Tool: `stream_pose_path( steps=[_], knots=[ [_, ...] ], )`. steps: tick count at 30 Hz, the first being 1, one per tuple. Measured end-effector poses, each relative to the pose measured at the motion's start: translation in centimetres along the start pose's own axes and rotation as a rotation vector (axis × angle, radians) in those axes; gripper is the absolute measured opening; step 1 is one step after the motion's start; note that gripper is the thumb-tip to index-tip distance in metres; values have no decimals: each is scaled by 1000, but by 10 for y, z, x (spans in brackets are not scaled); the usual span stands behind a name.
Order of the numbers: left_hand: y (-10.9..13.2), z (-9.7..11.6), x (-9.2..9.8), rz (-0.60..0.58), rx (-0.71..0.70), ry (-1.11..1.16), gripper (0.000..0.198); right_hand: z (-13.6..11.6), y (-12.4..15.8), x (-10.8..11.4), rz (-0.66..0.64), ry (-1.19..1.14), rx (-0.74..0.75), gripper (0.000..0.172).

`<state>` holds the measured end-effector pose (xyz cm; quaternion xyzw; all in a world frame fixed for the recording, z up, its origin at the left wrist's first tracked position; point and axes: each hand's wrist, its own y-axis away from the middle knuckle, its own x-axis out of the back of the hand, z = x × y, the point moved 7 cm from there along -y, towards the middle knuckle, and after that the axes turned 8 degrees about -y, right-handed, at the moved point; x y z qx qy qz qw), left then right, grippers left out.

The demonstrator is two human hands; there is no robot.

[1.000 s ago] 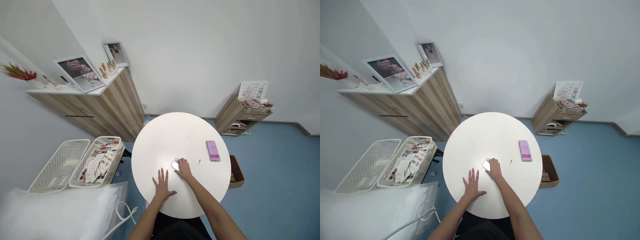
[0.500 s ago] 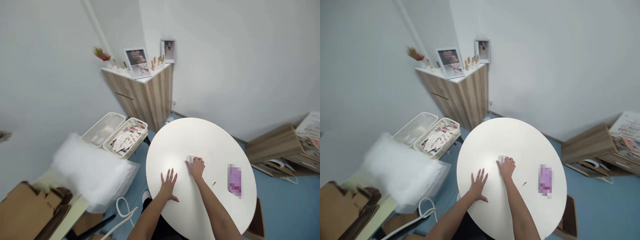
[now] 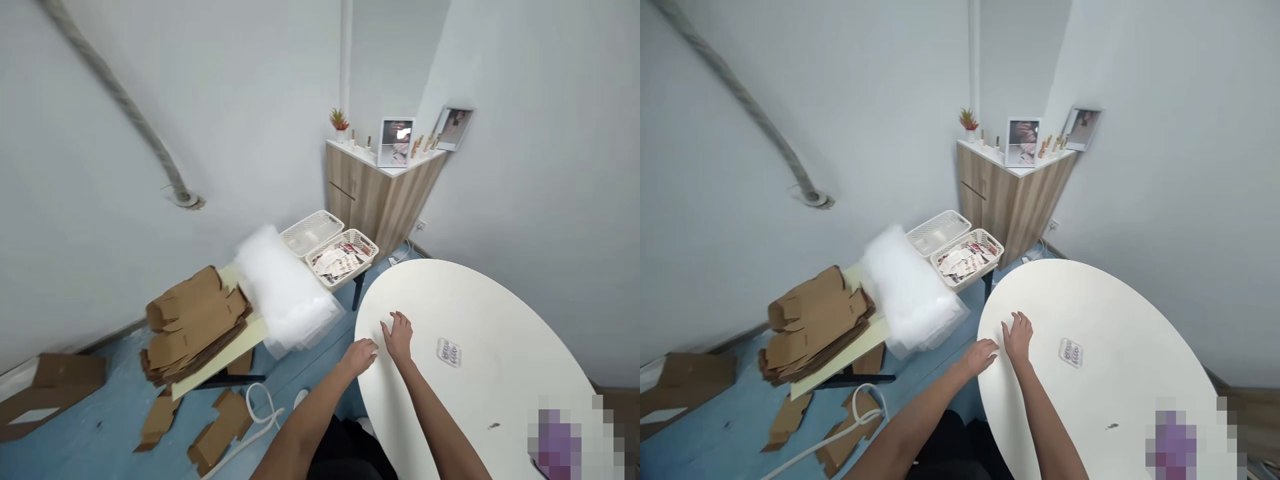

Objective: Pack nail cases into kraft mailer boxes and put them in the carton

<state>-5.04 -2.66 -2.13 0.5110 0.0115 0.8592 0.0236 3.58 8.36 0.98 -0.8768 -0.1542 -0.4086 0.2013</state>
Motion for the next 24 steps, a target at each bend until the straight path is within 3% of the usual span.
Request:
stream_pose_path(
  steps=[7, 11, 14, 17, 20, 24],
  knots=[
    [113, -132, 112, 263, 295, -137, 18, -140, -3, -91, -201, -57, 227, 42],
    [167, -191, 153, 378, 487, -220, 18, -215, 2, -141, -316, -50, 356, 43],
    [192, -229, 160, 400, 558, -212, 28, -259, 7, -175, -403, -26, 424, 45],
    [205, -258, 153, 405, 529, -185, 41, -290, 12, -203, -484, 19, 481, 53],
    [208, -276, 142, 389, 487, -152, 52, -308, 17, -223, -546, 74, 544, 58],
    [205, -285, 135, 353, 456, -96, 59, -317, 17, -235, -562, 141, 563, 37]
  ],
)
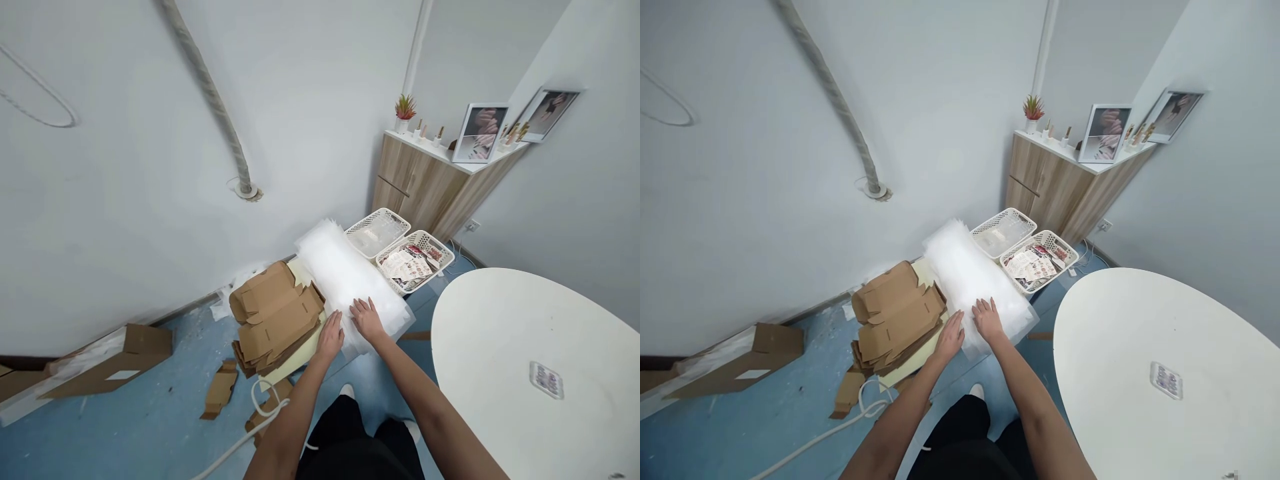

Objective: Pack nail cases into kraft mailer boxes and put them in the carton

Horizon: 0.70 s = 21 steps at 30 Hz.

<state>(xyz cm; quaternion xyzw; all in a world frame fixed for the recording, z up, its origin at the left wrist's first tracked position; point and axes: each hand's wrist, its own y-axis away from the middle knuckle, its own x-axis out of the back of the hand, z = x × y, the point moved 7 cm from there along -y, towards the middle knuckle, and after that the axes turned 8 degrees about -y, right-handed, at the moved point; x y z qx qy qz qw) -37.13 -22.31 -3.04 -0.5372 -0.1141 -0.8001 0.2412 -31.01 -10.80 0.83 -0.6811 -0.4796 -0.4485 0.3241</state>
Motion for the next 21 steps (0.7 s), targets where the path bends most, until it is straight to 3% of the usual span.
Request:
stream_pose_path(
  steps=[6, 13, 17, 19, 21],
  knots=[
    [-7, 8, 16, 3, -5, 42, 66, -1, -8, 7, 13, -9, -47, 28],
    [-31, 39, 73, 113, 6, -83, 66, -5, 5, 60, 295, -66, -32, 23],
    [-54, 76, 95, 209, -121, -191, 32, 10, 41, 104, 392, -25, 41, 24],
    [-62, 102, 91, 197, -244, -173, 16, 28, 71, 123, 422, -1, 23, 24],
    [-63, 135, 76, 149, -402, -121, 14, 51, 107, 136, 449, 27, -40, 26]
  ],
)
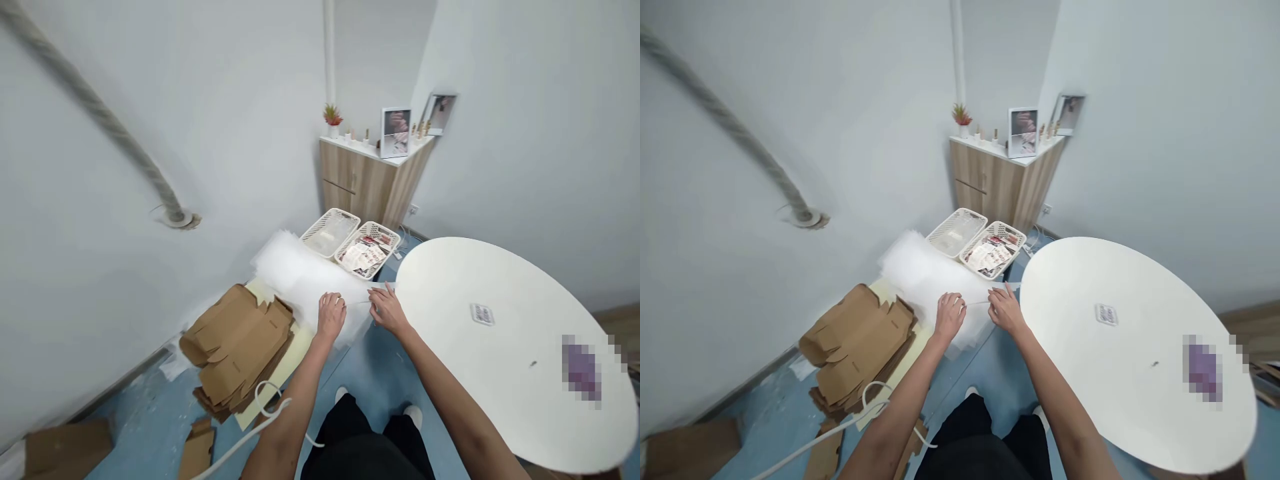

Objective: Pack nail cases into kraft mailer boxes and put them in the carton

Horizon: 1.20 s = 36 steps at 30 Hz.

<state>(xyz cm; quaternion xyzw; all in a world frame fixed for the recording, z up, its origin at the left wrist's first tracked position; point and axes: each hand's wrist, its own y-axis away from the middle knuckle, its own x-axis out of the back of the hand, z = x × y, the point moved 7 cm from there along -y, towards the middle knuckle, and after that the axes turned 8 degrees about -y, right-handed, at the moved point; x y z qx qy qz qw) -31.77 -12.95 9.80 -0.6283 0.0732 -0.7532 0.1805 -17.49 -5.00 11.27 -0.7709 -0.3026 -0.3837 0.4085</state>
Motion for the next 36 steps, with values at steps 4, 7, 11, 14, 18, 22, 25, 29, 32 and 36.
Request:
stream_pose_path(
  steps=[4, 7, 11, 14, 18, 22, 25, 29, 32, 36],
  knots=[
    [-12, 82, -34, -81, -206, 145, 21, 50, 70, 42, 39, 97, -147, 34],
    [-15, 150, -60, -141, -243, 212, 25, 87, 125, 70, 85, 177, -272, 43],
    [-16, 232, -91, -215, -197, 255, 25, 132, 191, 114, 190, 265, -483, 52],
    [-18, 280, -117, -270, -130, 232, 17, 156, 232, 139, 246, 271, -601, 57],
    [-22, 328, -156, -335, -21, 218, 14, 179, 277, 149, 265, 239, -705, 58],
    [-21, 347, -195, -431, 204, 289, 11, 203, 312, 137, 188, 170, -784, 57],
    [-21, 357, -216, -489, 252, 318, 13, 224, 331, 128, 115, 131, -851, 57],
    [-23, 372, -234, -554, 180, 362, 20, 256, 343, 119, 75, 99, -936, 57],
    [-22, 378, -241, -636, 20, 357, 40, 281, 342, 115, 108, 94, -975, 55],
    [-15, 361, -238, -603, -330, 207, 49, 317, 335, 110, 141, 116, -1062, 57]
  ],
)
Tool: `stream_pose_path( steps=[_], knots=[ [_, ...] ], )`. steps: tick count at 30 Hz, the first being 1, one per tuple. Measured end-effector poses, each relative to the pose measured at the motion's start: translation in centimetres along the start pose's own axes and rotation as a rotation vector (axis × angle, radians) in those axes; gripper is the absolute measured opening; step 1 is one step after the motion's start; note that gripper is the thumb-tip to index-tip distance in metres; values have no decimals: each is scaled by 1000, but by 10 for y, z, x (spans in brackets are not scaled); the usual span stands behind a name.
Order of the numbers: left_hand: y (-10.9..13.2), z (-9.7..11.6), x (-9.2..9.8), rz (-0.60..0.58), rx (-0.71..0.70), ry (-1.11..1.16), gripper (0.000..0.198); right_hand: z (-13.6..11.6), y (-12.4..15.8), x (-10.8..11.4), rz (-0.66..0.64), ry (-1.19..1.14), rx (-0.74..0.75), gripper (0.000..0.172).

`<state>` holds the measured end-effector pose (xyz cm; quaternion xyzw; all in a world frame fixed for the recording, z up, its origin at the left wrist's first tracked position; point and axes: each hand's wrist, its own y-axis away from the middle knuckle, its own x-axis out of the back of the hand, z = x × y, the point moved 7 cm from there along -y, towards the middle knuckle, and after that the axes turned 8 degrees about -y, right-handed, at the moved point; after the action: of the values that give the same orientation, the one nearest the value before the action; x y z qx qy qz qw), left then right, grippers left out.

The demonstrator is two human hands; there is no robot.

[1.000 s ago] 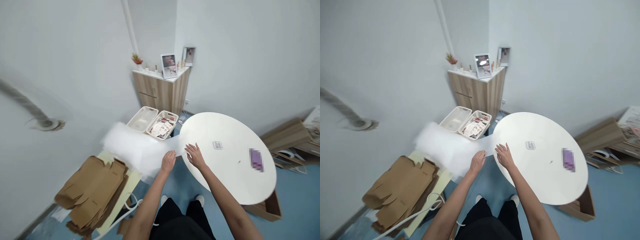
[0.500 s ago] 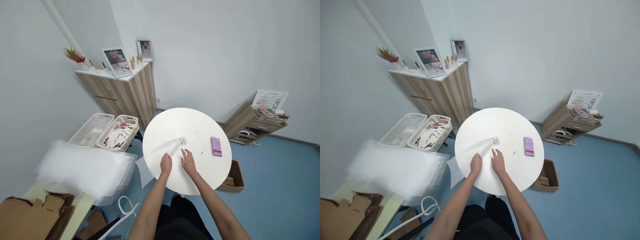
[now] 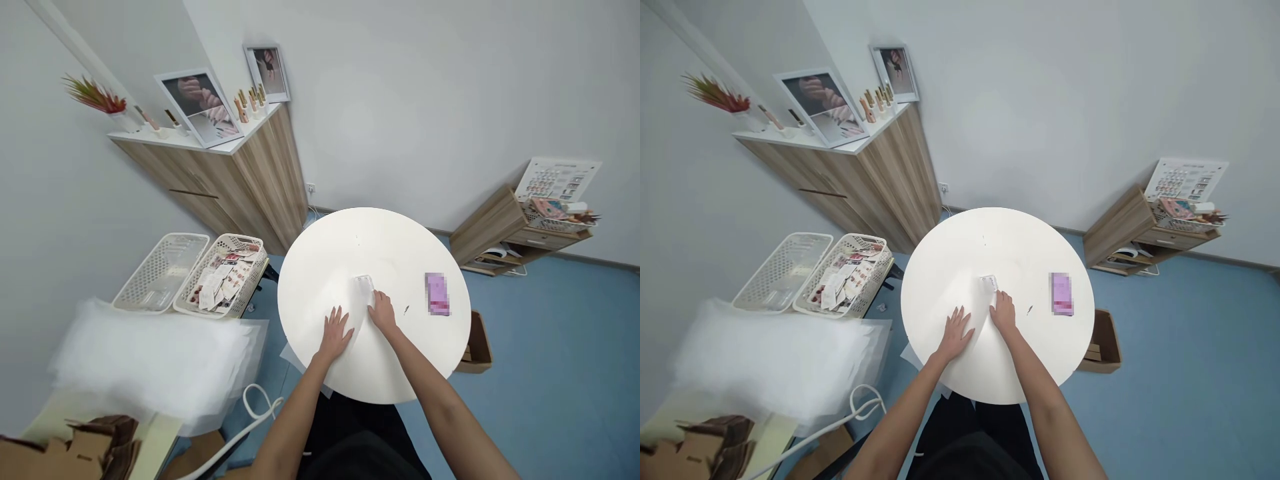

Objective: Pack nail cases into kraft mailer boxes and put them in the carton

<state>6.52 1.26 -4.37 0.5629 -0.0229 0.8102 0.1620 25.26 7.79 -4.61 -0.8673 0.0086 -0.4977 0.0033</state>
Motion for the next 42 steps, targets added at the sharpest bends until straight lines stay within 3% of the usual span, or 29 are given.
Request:
stream_pose_path(
  steps=[2, 7, 13, 19, 24, 30, 35, 38, 42],
  knots=[
    [12, -15, 1, -7, -102, -123, 55, 2, -16, -5, 7, 19, -11, 61],
    [23, -53, 6, 9, -16, -261, 66, -2, -46, -13, 29, 16, 10, 66],
    [-1, -57, 6, -9, 163, -257, 65, -15, -61, -25, -20, 57, -86, 70],
    [-28, -60, 6, -4, 294, -249, 66, -17, -62, -26, 39, 26, -118, 67],
    [-42, -44, 1, 17, 271, -244, 63, -5, -50, 6, 93, -20, -102, 73],
    [-58, 16, -19, 42, 208, -188, 68, -5, -14, 52, 189, -148, -2, 74],
    [-54, 54, -23, 30, 181, -169, 70, -10, 7, 65, 169, -204, 23, 73],
    [-39, 52, -11, 76, 102, -174, 69, -20, 14, 58, 88, -158, 92, 75],
    [-1, 21, 2, 114, -7, -178, 62, -43, 25, 33, -109, -68, 234, 75]
  ],
)
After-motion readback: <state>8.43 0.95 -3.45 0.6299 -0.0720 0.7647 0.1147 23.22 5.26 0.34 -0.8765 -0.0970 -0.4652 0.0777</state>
